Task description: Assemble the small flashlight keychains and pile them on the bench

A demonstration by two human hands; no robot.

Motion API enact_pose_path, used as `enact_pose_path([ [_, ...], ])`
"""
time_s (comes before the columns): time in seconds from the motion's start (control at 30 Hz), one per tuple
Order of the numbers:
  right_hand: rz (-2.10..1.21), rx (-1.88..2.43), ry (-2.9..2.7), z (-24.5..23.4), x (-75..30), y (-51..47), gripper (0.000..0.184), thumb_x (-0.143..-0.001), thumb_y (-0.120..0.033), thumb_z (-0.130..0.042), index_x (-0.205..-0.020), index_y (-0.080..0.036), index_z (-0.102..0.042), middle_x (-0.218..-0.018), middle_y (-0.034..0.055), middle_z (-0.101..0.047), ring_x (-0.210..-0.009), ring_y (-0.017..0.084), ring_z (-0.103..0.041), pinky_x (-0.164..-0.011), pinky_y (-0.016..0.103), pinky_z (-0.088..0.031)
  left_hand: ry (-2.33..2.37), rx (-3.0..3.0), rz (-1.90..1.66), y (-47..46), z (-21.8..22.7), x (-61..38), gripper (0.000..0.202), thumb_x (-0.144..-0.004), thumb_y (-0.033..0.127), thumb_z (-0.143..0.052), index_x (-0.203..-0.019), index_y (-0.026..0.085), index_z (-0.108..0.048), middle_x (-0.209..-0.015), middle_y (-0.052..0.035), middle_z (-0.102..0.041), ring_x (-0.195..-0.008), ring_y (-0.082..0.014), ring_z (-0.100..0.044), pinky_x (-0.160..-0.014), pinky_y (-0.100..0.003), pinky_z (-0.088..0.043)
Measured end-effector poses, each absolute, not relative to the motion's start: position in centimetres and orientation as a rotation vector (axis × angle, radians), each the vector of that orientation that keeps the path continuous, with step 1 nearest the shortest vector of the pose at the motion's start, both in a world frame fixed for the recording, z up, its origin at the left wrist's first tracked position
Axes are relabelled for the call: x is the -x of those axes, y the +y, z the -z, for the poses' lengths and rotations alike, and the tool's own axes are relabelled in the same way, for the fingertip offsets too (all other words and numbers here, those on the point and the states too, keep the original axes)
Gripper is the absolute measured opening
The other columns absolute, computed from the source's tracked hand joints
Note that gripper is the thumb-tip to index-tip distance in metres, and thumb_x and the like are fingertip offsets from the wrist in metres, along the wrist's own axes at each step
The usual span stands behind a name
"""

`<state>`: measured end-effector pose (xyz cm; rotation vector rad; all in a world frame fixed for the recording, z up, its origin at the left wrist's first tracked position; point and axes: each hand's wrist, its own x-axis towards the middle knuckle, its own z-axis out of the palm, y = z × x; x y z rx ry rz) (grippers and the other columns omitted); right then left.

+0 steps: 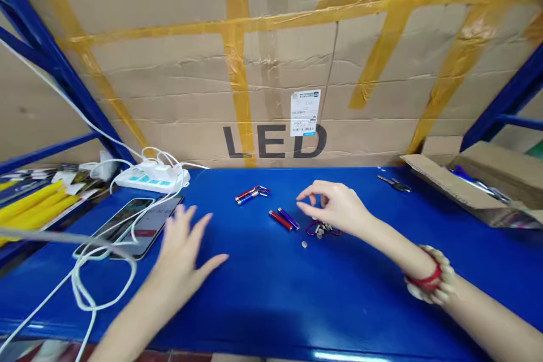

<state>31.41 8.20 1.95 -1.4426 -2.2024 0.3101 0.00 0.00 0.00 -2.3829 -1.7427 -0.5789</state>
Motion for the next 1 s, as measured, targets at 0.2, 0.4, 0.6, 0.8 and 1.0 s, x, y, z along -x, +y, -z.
enact_pose_path([
  [0.2,-0.282,1.341,-2.413,-1.0,-30.3,6.8,0.034,-0.074,-0.051,-0.060,-0.099,-0.028,-0.064,-0.099,-0.0006,-0.062,-0.070,0.012,-0.059,-0.052,0.022,-0.037,-1.318,3.091,0.358,5.9,-2.1,-9.8,0.034,-0.088,0.027,-0.052,-0.120,0.021,-0.048,-0.118,-0.0076,-0.050,-0.114,-0.0213,-0.045,-0.097,-0.036,-0.038],
  [0.4,-0.219,1.465,-2.136,-0.4,-31.8,7.6,0.020,-0.085,-0.035,-0.051,-0.084,-0.024,-0.068,-0.080,-0.0003,-0.065,-0.056,0.009,-0.055,-0.050,0.021,-0.038,-1.244,3.002,0.088,8.3,-0.6,-8.8,0.018,-0.090,0.027,-0.047,-0.098,0.013,-0.055,-0.100,-0.0080,-0.056,-0.095,-0.0232,-0.052,-0.083,-0.036,-0.042],
  [0.6,-0.250,1.341,-2.222,-0.1,-34.5,7.9,0.020,-0.083,-0.037,-0.055,-0.083,-0.022,-0.069,-0.074,0.0006,-0.064,-0.050,0.008,-0.051,-0.050,0.021,-0.039,-1.538,2.974,0.274,7.0,-2.1,-7.9,0.015,-0.094,0.024,-0.039,-0.095,0.017,-0.053,-0.096,-0.0024,-0.061,-0.091,-0.0195,-0.056,-0.080,-0.033,-0.040],
  [0.8,-0.695,1.159,-2.505,-0.1,-34.3,7.5,0.023,-0.073,-0.047,-0.065,-0.077,-0.025,-0.070,-0.077,0.0001,-0.066,-0.064,0.011,-0.059,-0.056,0.020,-0.044,-1.159,2.962,0.484,7.1,-1.5,-8.6,0.015,-0.094,0.022,-0.038,-0.103,0.016,-0.048,-0.091,-0.0029,-0.062,-0.078,-0.0180,-0.059,-0.071,-0.030,-0.042],
  [1.0,-0.608,1.162,-2.545,0.9,-34.0,7.7,0.019,-0.081,-0.041,-0.058,-0.085,-0.026,-0.070,-0.086,0.0001,-0.068,-0.074,0.014,-0.063,-0.065,0.022,-0.048,-0.984,2.913,0.370,7.7,0.1,-8.5,0.015,-0.089,0.016,-0.041,-0.102,0.014,-0.049,-0.078,-0.0018,-0.059,-0.070,-0.0171,-0.056,-0.066,-0.028,-0.042],
])
